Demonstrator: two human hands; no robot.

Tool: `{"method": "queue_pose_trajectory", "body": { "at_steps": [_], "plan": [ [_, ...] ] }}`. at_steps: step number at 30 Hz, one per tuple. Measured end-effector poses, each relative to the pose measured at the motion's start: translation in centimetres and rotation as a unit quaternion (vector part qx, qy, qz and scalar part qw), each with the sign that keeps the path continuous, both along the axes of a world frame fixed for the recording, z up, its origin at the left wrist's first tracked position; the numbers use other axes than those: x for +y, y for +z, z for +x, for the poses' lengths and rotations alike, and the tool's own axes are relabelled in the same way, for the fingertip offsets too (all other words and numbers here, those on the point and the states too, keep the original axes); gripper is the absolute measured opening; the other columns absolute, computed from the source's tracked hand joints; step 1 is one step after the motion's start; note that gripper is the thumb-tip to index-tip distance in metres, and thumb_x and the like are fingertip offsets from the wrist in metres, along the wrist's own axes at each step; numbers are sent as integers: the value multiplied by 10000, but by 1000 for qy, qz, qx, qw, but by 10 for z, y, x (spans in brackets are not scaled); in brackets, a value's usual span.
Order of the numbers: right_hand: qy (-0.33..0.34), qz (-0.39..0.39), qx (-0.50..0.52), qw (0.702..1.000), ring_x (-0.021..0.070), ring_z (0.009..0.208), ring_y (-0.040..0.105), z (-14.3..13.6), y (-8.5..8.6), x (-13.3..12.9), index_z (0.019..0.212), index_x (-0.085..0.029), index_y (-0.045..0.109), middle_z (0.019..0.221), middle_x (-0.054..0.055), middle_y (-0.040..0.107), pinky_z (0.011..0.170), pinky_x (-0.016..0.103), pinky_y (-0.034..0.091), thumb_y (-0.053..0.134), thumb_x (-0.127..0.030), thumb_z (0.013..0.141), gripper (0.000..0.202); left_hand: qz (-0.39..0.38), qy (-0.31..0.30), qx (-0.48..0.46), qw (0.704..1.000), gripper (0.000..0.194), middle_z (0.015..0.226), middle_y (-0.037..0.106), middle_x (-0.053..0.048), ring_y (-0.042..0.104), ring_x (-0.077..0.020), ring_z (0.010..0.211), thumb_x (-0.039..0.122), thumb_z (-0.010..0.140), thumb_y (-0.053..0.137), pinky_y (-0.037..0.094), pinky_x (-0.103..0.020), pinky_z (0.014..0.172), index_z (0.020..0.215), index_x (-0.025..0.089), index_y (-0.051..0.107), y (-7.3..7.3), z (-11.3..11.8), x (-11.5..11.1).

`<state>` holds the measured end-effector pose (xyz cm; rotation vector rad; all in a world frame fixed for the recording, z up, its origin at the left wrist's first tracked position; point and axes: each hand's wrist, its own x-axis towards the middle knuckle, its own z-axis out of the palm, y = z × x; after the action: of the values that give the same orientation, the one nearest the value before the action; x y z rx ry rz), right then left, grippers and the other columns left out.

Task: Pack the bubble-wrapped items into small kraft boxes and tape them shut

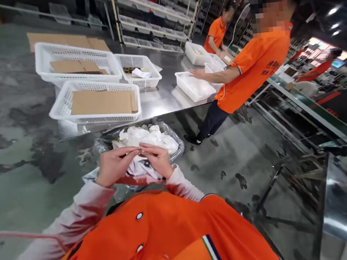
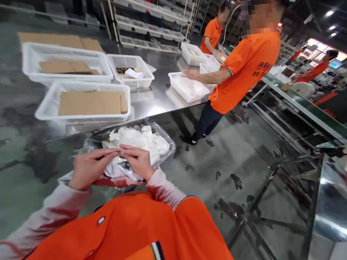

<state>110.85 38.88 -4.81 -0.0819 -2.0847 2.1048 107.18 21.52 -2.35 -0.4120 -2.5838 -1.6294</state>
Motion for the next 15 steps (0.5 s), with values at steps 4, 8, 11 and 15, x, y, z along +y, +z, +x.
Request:
{"method": "queue_pose_trajectory", "body": {
  "at_steps": [4,8,11,15],
  "plan": [
    [10,-87,-28,996,283,1221,815,-3,3,-12,891,-190,881,1278,118,859,1107,449,690,947,-509,823,333,58,49,-17,997,418,941,874,-107,837,-276,899,575,780,718,693,-368,887,828,188,870,5,4,-1],
    [25,-183,-48,982,297,1180,818,-5,4,-19,898,-177,837,1297,118,845,1056,480,720,968,-620,748,486,109,106,-46,987,385,916,866,-115,812,-255,869,511,726,764,689,-345,859,835,161,880,9,6,-4],
    [29,-220,-42,974,286,1139,826,-9,3,-18,920,-178,804,1264,113,844,1055,481,721,979,-651,720,542,136,145,-56,978,379,892,860,-98,793,-233,855,496,693,798,675,-326,838,842,157,881,8,5,-8],
    [46,-228,-24,972,278,1186,822,-16,1,-11,941,-209,738,1234,92,843,1054,469,718,951,-651,771,520,160,161,-76,971,386,899,863,-79,774,-216,855,493,684,831,650,-299,774,870,159,881,4,4,-13]
  ]
}}
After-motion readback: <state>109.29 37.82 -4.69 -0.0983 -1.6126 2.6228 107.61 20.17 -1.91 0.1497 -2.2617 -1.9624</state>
